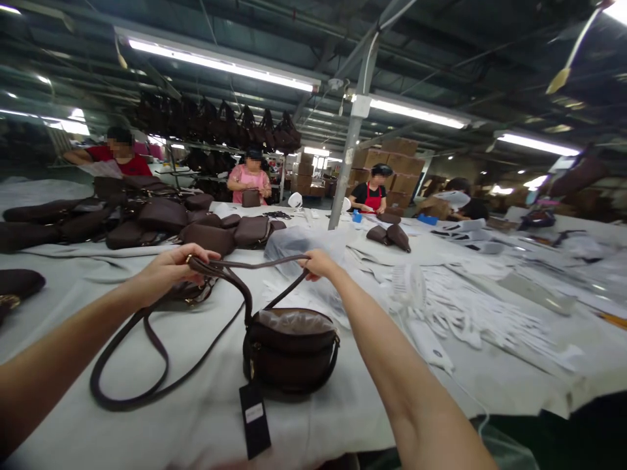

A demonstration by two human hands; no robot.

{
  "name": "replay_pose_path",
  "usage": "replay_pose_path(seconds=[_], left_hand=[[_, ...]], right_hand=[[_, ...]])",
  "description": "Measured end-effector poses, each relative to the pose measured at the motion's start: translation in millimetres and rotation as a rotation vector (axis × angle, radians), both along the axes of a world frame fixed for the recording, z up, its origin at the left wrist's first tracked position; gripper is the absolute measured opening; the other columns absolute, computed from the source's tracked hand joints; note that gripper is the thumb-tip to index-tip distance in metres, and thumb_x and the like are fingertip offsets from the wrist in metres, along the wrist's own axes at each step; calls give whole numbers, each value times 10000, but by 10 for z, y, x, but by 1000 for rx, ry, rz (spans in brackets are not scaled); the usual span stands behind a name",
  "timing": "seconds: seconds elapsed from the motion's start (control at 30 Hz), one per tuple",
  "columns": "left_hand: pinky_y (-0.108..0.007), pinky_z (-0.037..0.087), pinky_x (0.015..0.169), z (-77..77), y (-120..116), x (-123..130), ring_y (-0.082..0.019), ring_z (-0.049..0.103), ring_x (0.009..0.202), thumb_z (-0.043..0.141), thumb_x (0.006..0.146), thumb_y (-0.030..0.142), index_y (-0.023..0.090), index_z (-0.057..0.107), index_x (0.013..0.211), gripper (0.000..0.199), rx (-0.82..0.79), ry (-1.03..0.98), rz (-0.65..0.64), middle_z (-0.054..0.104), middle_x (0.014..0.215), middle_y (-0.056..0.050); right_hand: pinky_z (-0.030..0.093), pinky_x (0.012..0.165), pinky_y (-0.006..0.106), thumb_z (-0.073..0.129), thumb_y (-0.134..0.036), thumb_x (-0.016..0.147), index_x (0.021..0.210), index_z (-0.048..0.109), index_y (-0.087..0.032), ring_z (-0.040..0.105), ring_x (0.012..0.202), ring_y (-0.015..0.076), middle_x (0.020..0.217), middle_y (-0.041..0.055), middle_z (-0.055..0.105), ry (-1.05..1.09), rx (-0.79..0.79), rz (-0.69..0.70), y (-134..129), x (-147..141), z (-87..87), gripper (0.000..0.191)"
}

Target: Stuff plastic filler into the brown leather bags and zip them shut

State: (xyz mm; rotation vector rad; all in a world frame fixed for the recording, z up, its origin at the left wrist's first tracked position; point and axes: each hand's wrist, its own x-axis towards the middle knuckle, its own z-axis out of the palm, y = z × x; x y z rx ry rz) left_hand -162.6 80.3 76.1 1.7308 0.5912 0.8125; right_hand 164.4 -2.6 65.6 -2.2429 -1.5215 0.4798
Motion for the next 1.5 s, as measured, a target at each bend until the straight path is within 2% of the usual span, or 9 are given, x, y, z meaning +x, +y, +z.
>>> replay_pose_path(seconds=[0.13, 0.3, 0.5, 0.8, 1.03, 1.13, 1.3, 1.4, 1.5], left_hand=[[-251, 527, 595, -77, -124, 106, -210, 696, 785, 678, 673, 273, 157, 646, 829, 197, -23, 195, -114, 716, 941, -84], [-274, 545, 596, -5, -233, 244, -212, 710, 749, 746, 618, 276, 154, 587, 763, 247, -124, -103, -14, 698, 1054, -97], [-335, 564, 746, 90, -175, 254, -193, 685, 835, 700, 610, 231, 161, 594, 793, 223, 19, -264, 74, 688, 1011, -54], [-236, 381, 538, 257, -182, 6, -165, 584, 584, 533, 794, 389, 189, 622, 817, 220, 638, 537, 202, 632, 599, 9], [-320, 440, 675, 125, 13, -346, -290, 639, 854, 503, 837, 329, 167, 617, 1073, 308, 871, 1089, 574, 688, 941, -128], [-376, 452, 799, -118, -267, -322, -303, 602, 998, 523, 797, 132, 128, 503, 1277, 481, 1205, 985, 468, 606, 1188, -199], [-286, 467, 644, -1031, -1074, 10, -158, 600, 748, 453, 872, 78, 223, 476, 1286, 440, 1463, 687, -444, 547, 1305, -112], [-267, 433, 541, -1486, -1246, 180, -130, 549, 606, 489, 907, 147, 202, 543, 1134, 240, 1454, 651, -552, 621, 1042, -65], [-258, 452, 564, -1570, -1125, 265, -155, 583, 680, 575, 880, 208, 197, 564, 997, 118, 1384, 685, -557, 595, 896, -35]], right_hand=[[563, 621, 234, 510, -158, 901, 1018, 617, -153, 693, 688, 135, 966, 78, 705, 178, -73, 108, -85, -103, -143, 159], [517, 727, 265, 671, -143, 756, 1184, 583, -163, 668, 823, 183, 1063, 105, 680, -47, -118, 230, -293, -292, -119, 438], [385, 686, 260, 468, -258, 925, 851, 614, -168, 594, 801, 181, 854, 66, 662, -416, 301, 210, -1018, -695, -143, 187], [416, 723, 285, 553, -178, 844, 1033, 641, -172, 620, 915, 230, 998, 99, 667, -386, -161, 451, -1728, -1094, -1409, 209], [376, 702, 288, 452, -36, 848, 961, 638, -180, 588, 896, 200, 981, 75, 639, -494, -135, 479, -1764, -1182, -1764, 261], [340, 669, 281, 463, -69, 887, 947, 638, -219, 557, 842, 171, 925, 39, 614, -500, -26, 517, -1819, -1139, -1891, 238], [295, 640, 286, 491, -116, 923, 1049, 636, -307, 502, 766, 156, 852, 9, 576, -528, 156, 529, -1866, -1098, -2001, 271], [290, 638, 288, 514, -151, 929, 1046, 641, -306, 484, 738, 154, 831, 7, 566, -532, 246, 523, -1905, -1105, -2018, 232], [295, 636, 285, 529, -165, 922, 991, 646, -274, 483, 731, 159, 813, 7, 565, -494, 338, 506, -1990, -1136, -2086, 174]])
